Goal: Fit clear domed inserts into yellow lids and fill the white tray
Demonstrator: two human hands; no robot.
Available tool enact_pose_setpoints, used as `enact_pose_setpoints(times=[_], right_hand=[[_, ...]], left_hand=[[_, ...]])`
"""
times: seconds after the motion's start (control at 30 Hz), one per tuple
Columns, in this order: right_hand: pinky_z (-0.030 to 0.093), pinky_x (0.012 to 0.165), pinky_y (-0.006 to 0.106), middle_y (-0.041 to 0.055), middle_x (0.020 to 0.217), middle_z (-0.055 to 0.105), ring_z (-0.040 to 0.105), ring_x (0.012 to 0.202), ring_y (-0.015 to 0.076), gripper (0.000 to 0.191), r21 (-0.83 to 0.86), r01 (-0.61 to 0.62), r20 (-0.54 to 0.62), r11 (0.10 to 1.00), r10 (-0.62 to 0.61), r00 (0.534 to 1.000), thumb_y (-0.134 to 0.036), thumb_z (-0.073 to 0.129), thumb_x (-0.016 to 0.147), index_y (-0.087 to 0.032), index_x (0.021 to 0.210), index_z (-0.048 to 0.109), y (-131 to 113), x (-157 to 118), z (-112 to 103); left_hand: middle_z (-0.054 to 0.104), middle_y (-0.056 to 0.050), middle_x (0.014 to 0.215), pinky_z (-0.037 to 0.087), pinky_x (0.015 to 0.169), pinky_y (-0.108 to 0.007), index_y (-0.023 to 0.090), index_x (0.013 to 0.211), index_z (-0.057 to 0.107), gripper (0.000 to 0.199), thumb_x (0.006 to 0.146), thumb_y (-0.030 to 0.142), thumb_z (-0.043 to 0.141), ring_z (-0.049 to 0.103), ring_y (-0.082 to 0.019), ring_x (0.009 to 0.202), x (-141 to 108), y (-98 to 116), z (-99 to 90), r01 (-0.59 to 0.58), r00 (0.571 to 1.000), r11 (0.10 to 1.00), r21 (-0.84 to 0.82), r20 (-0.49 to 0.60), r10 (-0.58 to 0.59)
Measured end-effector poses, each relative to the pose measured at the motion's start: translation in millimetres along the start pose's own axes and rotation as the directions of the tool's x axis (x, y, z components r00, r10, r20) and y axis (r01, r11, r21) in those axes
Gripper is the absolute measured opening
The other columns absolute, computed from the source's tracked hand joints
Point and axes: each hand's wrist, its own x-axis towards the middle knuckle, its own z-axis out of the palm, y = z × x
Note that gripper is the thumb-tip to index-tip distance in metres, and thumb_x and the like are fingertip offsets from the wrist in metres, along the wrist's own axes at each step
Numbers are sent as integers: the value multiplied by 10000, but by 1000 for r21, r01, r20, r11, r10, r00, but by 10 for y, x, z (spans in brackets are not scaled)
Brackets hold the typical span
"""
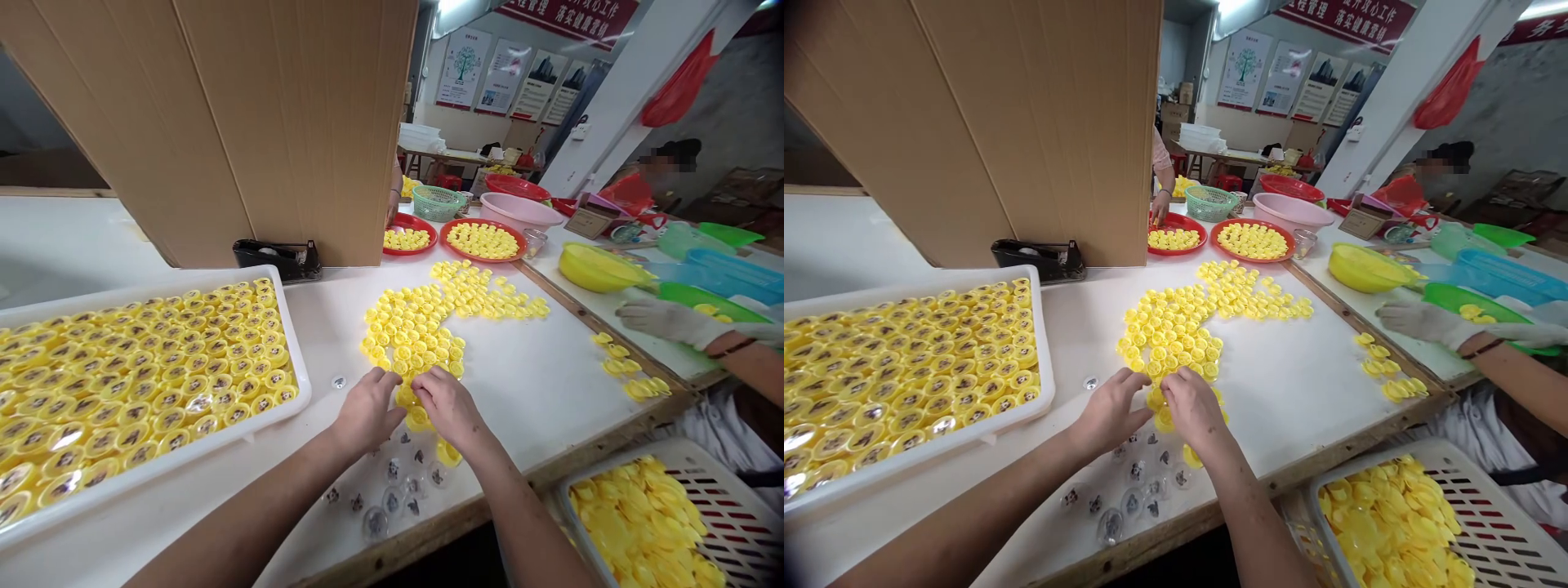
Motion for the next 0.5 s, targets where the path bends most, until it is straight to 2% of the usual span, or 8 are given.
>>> enact_pose_setpoints(times=[0.1,0.23,0.37,0.5], right_hand=[[396,692,254,18,779,535,508,759,152,192,-40,3,33,999,-2,999,-66,504,834,-188,756,630,-14,-2,35],[396,675,265,29,762,531,508,743,164,206,-35,28,61,999,-26,998,-52,504,822,-174,737,647,-57,37,84],[415,672,247,14,764,541,533,744,151,186,45,76,60,996,-79,995,-73,521,826,-190,763,651,-134,78,56],[436,724,254,25,860,576,555,822,150,153,137,96,13,986,-99,995,-130,483,878,-203,890,617,-228,36,-11]], left_hand=[[559,-63,889,484,751,-316,170,903,580,198,706,164,590,574,-208,855,187,58,182,27,1000,1000,10,4,-27],[537,-52,850,475,706,-300,177,850,578,139,711,175,584,563,-196,813,189,19,290,54,998,999,-1,-17,-54],[524,-46,877,474,686,-279,184,815,579,124,692,169,586,562,-172,788,97,-56,219,63,997,997,-48,-49,-65],[548,-51,966,475,734,-293,196,865,566,210,664,143,599,565,-177,849,-106,-130,4,79,992,991,-106,-90,-89]])
